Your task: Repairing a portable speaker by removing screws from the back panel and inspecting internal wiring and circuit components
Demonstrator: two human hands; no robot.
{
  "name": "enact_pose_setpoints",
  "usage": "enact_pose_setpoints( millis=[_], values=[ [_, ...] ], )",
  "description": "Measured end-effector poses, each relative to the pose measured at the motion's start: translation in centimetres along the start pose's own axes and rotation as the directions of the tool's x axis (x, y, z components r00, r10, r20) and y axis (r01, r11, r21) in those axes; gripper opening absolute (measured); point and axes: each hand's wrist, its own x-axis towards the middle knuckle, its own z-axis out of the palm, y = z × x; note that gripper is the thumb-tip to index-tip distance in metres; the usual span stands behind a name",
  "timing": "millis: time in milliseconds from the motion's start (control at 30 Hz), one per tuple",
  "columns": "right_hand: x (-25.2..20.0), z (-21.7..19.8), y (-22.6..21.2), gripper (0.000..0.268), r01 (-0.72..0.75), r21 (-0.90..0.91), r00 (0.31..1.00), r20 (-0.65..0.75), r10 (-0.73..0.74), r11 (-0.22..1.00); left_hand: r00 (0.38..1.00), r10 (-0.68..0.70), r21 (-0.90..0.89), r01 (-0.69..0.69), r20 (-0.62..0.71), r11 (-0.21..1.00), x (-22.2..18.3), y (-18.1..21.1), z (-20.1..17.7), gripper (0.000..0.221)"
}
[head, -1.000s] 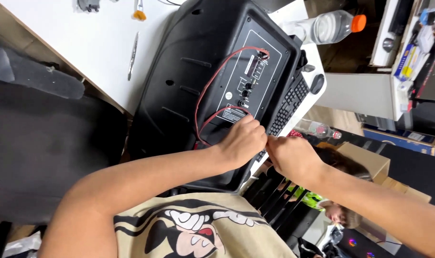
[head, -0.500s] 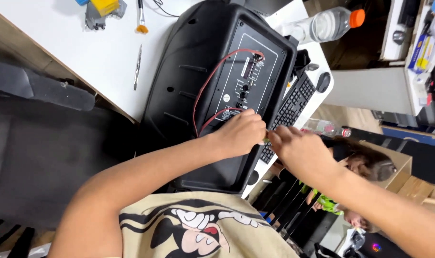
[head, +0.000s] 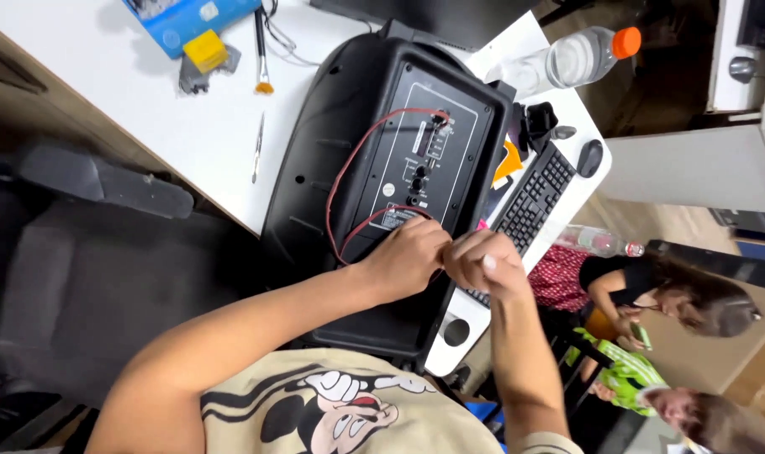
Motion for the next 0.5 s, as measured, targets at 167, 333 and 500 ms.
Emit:
enact_pose_setpoints(
  millis=[167, 333, 500],
  values=[
    [0.9, 1.8, 0.0, 0.055, 0.093, -0.073, 0.992, -0.083, -0.099, 0.993, 0.997, 0.023, -0.079, -0.016, 0.079, 0.997, 0.6, 0.0, -2.4, 0.014],
    [-0.3, 4.9, 2.9, 0.065, 0.193, -0.159, 0.792, -0.557, -0.249, 0.968, 0.989, 0.024, -0.15, -0.002, 0.146, 0.989, 1.3, -0.4, -3.5, 0.013],
    [3.6, 8.7, 3.3, 0.062, 0.182, -0.52, 0.328, -0.768, -0.55, 0.835, 0.952, 0.043, -0.255, 0.037, 0.303, 0.966, 2.3, -1.0, -5.9, 0.015]
  ],
)
